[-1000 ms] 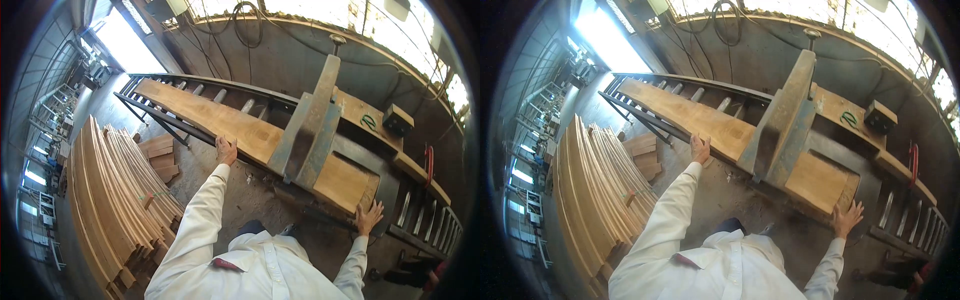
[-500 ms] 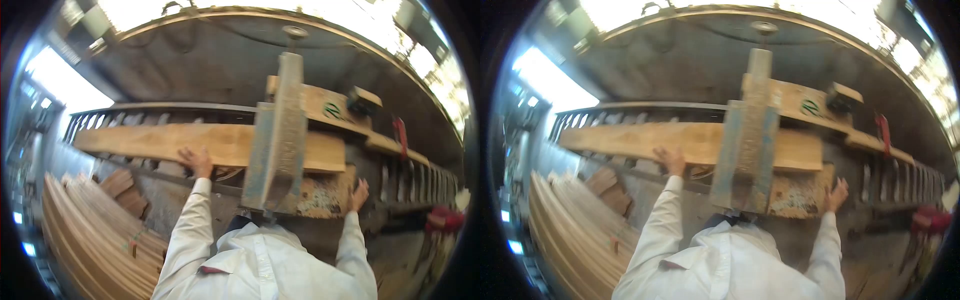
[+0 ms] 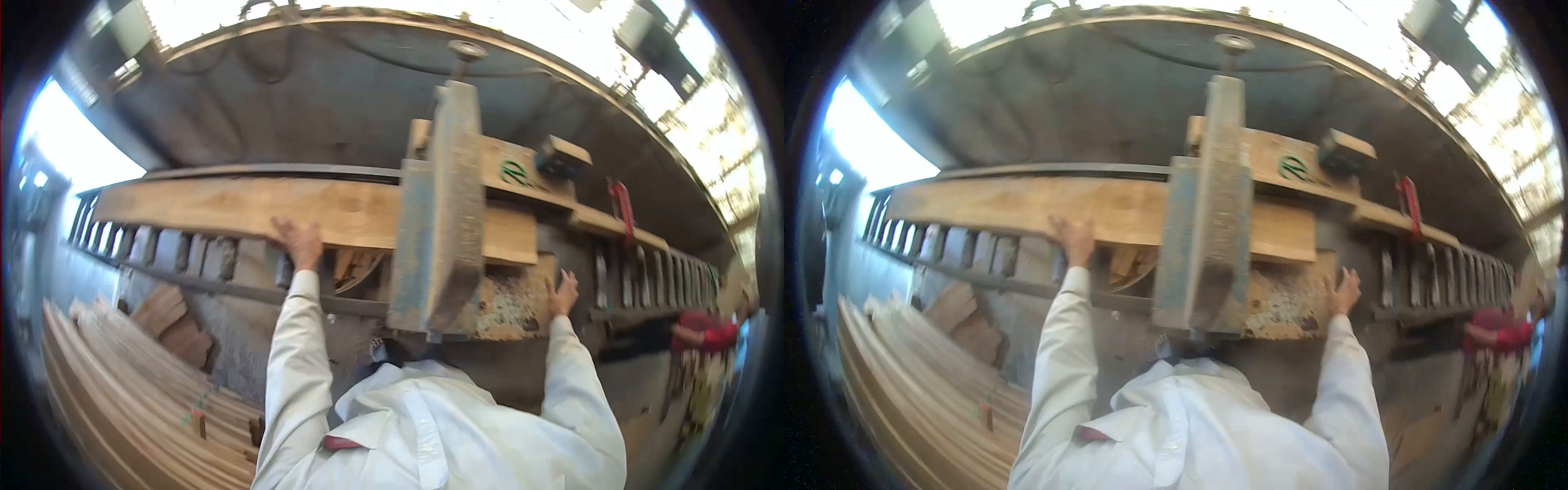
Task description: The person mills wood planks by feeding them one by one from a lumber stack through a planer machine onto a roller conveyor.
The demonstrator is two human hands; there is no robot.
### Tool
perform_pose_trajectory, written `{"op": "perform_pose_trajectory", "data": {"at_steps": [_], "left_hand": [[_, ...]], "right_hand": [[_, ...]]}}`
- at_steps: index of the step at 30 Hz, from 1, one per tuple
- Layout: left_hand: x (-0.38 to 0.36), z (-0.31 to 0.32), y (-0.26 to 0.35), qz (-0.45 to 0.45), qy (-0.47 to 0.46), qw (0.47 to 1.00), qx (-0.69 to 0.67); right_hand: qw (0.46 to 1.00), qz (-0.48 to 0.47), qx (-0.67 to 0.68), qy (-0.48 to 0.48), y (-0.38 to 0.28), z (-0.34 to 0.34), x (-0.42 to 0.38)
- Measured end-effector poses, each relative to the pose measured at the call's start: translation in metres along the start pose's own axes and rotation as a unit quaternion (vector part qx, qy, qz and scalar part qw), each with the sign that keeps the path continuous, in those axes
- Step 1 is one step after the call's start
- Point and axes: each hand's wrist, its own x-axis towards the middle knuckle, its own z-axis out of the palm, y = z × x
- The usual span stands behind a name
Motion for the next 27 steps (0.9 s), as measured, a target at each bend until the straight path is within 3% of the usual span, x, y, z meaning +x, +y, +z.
{"op": "perform_pose_trajectory", "data": {"at_steps": [2,3,6,7,10,11,12,13,14,15,16,17,19,22,27], "left_hand": [[-0.007,-0.045,0.014,-0.043,-0.021,0.994,-0.097],[-0.014,-0.056,0.012,-0.04,0.029,0.988,-0.146],[-0.036,-0.094,0.013,-0.205,-0.015,0.94,-0.271],[-0.045,-0.077,-0.002,-0.24,-0.022,0.924,-0.298],[-0.036,-0.088,0.017,-0.416,-0.172,0.727,-0.519],[-0.032,-0.07,0.001,-0.428,-0.193,0.693,-0.547],[-0.03,-0.066,0.004,-0.409,-0.178,0.724,-0.526],[-0.027,-0.061,0.0,-0.399,-0.185,0.699,-0.564],[-0.023,-0.042,-0.008,-0.404,-0.12,0.702,-0.574],[-0.017,-0.049,0.008,-0.411,-0.118,0.715,-0.553],[-0.021,-0.036,-0.002,-0.316,-0.13,0.748,-0.569],[-0.015,-0.027,0.009,-0.395,-0.08,0.737,-0.543],[-0.019,-0.023,0.016,-0.379,-0.058,0.731,-0.565],[-0.031,-0.035,0.047,-0.367,-0.064,0.751,-0.546],[-0.054,-0.015,0.069,-0.373,-0.146,0.733,-0.55]], "right_hand": [[0.999,-0.021,-0.014,-0.035,0.0,-0.011,-0.002],[0.998,-0.034,0.005,-0.045,0.006,-0.012,-0.003],[0.997,-0.038,0.036,-0.056,0.005,-0.025,-0.014],[0.997,-0.06,0.025,-0.048,0.005,-0.021,-0.017],[0.995,-0.098,0.001,-0.016,0.007,-0.022,-0.017],[0.994,-0.11,0.001,-0.003,0.001,-0.028,-0.018],[0.995,-0.097,-0.002,-0.027,-0.009,-0.042,-0.02],[0.996,-0.081,-0.004,-0.048,-0.017,-0.057,-0.02],[0.996,-0.08,0.006,-0.033,-0.011,-0.055,-0.02],[0.997,-0.079,0.016,-0.02,-0.003,-0.047,-0.022],[0.998,-0.06,0.022,-0.01,-0.002,-0.046,-0.025],[0.998,-0.047,0.029,-0.003,-0.003,-0.045,-0.026],[0.999,-0.024,0.029,-0.009,-0.001,-0.044,-0.023],[1.0,-0.017,0.021,-0.01,0.004,-0.039,-0.024],[1.0,-0.004,0.031,-0.002,0.003,-0.037,-0.022]]}}
